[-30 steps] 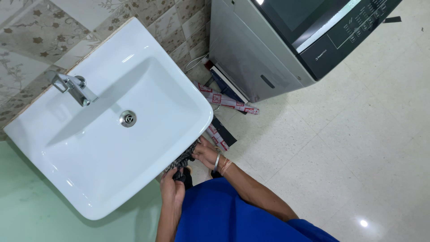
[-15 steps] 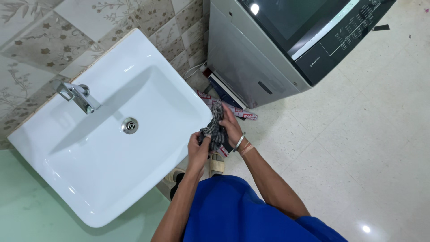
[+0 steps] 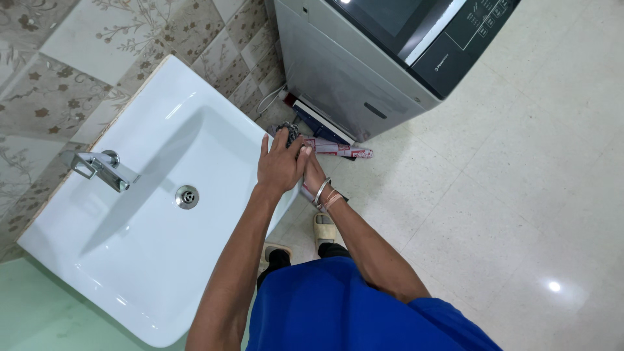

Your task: The person wipes the surfaces and the faucet of a bathroom sink using a cloth.

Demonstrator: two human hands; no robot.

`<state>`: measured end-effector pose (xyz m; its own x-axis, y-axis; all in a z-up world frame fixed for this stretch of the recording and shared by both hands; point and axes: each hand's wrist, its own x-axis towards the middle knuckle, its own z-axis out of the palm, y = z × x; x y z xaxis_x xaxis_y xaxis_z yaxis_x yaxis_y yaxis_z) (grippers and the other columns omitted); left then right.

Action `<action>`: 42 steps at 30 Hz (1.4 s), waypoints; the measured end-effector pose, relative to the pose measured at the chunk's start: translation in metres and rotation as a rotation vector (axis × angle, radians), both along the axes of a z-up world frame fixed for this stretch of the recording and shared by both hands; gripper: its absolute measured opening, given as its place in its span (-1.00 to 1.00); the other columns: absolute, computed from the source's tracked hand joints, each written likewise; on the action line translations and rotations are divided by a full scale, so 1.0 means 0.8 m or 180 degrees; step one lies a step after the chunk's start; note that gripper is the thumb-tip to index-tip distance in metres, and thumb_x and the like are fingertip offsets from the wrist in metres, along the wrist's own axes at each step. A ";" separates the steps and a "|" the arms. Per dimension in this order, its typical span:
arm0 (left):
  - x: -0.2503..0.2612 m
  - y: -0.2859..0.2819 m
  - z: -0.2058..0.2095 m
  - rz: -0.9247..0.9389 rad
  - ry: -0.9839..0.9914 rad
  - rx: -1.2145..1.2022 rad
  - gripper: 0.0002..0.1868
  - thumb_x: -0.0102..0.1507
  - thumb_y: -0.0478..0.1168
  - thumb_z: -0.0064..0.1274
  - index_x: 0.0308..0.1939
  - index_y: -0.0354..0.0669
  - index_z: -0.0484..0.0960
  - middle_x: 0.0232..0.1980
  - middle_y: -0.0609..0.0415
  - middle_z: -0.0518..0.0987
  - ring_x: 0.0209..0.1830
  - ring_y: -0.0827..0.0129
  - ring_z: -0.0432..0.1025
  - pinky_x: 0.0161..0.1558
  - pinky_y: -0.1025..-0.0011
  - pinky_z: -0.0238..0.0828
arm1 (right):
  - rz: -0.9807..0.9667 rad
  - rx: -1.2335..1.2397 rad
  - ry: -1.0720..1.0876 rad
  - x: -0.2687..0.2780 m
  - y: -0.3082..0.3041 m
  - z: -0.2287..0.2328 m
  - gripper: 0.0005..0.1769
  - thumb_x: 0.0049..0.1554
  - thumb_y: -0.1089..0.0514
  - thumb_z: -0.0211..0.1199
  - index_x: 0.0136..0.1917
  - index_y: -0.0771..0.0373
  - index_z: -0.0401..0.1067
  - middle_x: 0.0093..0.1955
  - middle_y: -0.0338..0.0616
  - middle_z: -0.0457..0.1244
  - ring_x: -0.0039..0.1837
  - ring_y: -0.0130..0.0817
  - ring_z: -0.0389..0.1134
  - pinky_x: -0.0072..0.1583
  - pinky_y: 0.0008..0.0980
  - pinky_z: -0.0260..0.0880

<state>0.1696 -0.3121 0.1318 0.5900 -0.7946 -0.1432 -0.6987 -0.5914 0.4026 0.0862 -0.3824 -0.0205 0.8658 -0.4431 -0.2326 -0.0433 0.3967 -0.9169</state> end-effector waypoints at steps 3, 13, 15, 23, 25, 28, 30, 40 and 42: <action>0.004 -0.001 -0.008 -0.0390 -0.0184 0.0204 -0.43 0.45 0.12 -0.36 0.30 -0.14 0.53 0.48 -0.25 0.29 0.55 0.02 0.08 0.52 -0.06 -0.27 | -0.0137 -0.0277 0.0046 -0.016 0.010 -0.011 -0.25 0.43 -0.24 -0.40 0.63 0.34 -0.08 0.62 0.05 0.01 0.62 -0.26 0.01 0.56 -0.34 0.00; 0.030 -0.007 -0.006 -0.1204 -0.0852 0.1155 -0.43 0.49 0.10 -0.44 0.19 -0.13 0.62 0.21 -0.14 0.52 0.38 0.09 0.27 0.57 -0.06 -0.43 | -0.0325 -0.1060 0.0977 -0.014 0.019 0.014 -0.16 0.38 -0.34 -0.32 0.62 0.36 -0.07 0.50 0.13 0.17 0.51 -0.21 0.20 0.49 -0.28 0.16; 0.059 0.005 -0.007 -0.0854 -0.0941 0.0810 -0.48 0.46 0.08 -0.37 0.19 -0.11 0.61 0.27 -0.15 0.49 0.39 0.10 0.27 0.57 -0.05 -0.46 | -0.0288 -0.1661 0.1310 -0.004 0.017 0.047 -0.17 0.40 -0.31 -0.22 0.63 0.36 -0.08 0.50 0.24 0.13 0.51 -0.08 0.16 0.48 -0.24 0.14; 0.034 0.042 0.017 -0.0886 -0.0976 0.0526 -0.22 0.26 0.33 -0.06 0.16 -0.36 0.46 0.25 -0.39 0.34 0.35 -0.12 0.19 0.45 -0.09 -0.50 | -0.0635 -0.1117 0.1690 -0.074 0.117 0.103 -0.18 0.30 -0.25 -0.18 0.64 0.28 -0.09 0.47 0.15 0.19 0.48 -0.10 0.25 0.45 -0.27 0.16; 0.020 0.044 0.020 -0.0981 -0.0716 0.0761 -0.17 0.22 0.39 0.00 0.12 -0.37 0.44 0.25 -0.41 0.31 0.39 -0.16 0.13 0.43 -0.11 -0.51 | -0.0653 -0.1054 0.1656 -0.083 0.134 0.083 -0.20 0.37 -0.21 -0.20 0.66 0.33 -0.19 0.62 0.17 0.01 0.62 -0.11 0.05 0.53 -0.29 0.02; 0.024 0.044 0.009 -0.0858 -0.0651 0.0363 -0.47 0.23 0.06 0.12 0.12 -0.22 0.47 0.30 -0.28 0.36 0.45 -0.07 0.16 0.54 -0.09 -0.44 | -0.0637 -0.1154 0.1371 -0.086 0.128 0.064 -0.24 0.41 -0.16 -0.21 0.66 0.35 -0.22 0.71 0.14 -0.17 0.71 -0.10 -0.20 0.59 -0.29 -0.20; 0.037 0.047 0.001 -0.0898 -0.1080 0.0617 -0.73 0.38 -0.13 0.07 0.11 -0.11 0.49 0.32 -0.23 0.38 0.52 -0.05 0.16 0.64 -0.14 -0.46 | -0.0581 -0.1322 0.1126 -0.076 0.105 0.063 -0.23 0.41 -0.17 -0.24 0.66 0.36 -0.24 0.72 0.15 -0.22 0.72 -0.10 -0.25 0.59 -0.29 -0.25; 0.100 -0.028 -0.037 -0.0660 -0.0517 0.1225 -0.47 0.35 0.14 -0.10 0.26 -0.07 0.52 0.26 -0.21 0.43 0.37 -0.01 0.23 0.55 -0.13 -0.46 | 0.0512 0.0475 0.1265 -0.018 -0.003 0.031 -0.20 0.39 -0.28 -0.37 0.59 0.33 0.13 0.52 0.14 0.18 0.54 -0.13 0.16 0.53 -0.27 0.05; 0.081 -0.045 -0.051 -0.1064 -0.0054 0.1487 -0.49 0.35 0.12 -0.11 0.21 -0.09 0.60 0.26 -0.21 0.49 0.33 -0.03 0.32 0.38 -0.04 -0.12 | 0.0328 0.0867 0.1170 -0.046 0.010 0.019 -0.23 0.39 -0.25 -0.35 0.59 0.33 0.08 0.56 0.09 0.13 0.55 -0.17 0.13 0.54 -0.28 0.03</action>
